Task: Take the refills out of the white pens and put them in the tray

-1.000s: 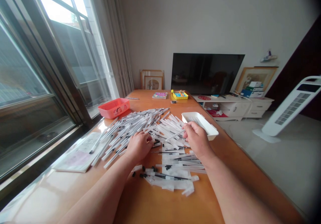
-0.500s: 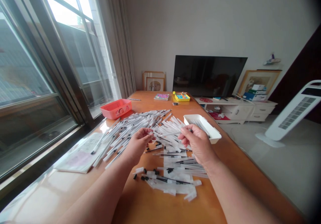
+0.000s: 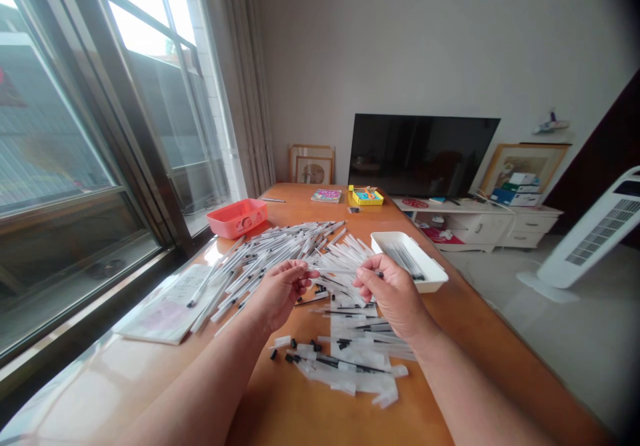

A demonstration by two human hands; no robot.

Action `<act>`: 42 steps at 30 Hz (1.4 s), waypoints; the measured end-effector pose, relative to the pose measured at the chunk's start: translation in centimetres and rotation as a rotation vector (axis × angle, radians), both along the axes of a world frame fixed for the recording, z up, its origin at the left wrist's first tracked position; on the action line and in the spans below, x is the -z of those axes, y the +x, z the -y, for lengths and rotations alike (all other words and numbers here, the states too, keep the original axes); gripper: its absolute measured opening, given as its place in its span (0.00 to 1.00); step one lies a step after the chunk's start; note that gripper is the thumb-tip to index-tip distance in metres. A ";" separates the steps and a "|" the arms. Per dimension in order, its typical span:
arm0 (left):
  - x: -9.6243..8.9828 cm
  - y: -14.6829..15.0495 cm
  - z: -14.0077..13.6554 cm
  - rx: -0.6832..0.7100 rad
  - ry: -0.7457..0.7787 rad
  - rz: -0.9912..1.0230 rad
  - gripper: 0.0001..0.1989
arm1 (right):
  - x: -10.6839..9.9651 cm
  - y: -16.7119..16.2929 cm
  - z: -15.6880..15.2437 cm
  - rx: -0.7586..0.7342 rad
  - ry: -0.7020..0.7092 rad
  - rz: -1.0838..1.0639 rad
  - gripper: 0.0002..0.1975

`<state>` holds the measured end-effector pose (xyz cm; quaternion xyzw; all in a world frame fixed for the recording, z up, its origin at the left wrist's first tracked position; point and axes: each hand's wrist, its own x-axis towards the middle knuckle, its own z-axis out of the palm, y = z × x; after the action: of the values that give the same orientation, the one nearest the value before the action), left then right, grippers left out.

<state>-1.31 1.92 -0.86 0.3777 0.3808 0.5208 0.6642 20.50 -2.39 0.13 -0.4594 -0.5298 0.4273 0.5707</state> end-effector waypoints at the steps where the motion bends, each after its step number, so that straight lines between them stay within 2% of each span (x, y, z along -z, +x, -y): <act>1: 0.0 0.1 0.0 0.007 -0.002 0.001 0.10 | 0.1 0.0 0.0 0.001 0.000 0.004 0.13; 10: 0.2 0.3 0.2 0.078 0.004 0.010 0.09 | 0.1 -0.4 0.1 -0.030 -0.020 0.031 0.13; 19: 0.8 0.4 0.2 0.121 0.042 -0.047 0.15 | 0.6 -0.8 0.3 -0.088 -0.052 0.146 0.12; 24: 1.2 0.6 0.1 0.124 0.038 -0.016 0.14 | 0.8 -1.1 0.5 -0.072 -0.018 0.155 0.12; 35: 0.5 0.5 0.6 0.160 0.026 0.065 0.09 | 0.7 -1.2 0.7 -0.082 0.007 0.092 0.12; 42: 0.4 0.4 0.8 0.182 0.020 0.086 0.09 | 0.4 -1.1 0.8 -0.081 0.018 0.086 0.13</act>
<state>-0.88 1.16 -1.24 0.3947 0.3109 0.4775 0.7208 19.43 -3.21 -0.29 -0.4502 -0.5760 0.4251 0.5337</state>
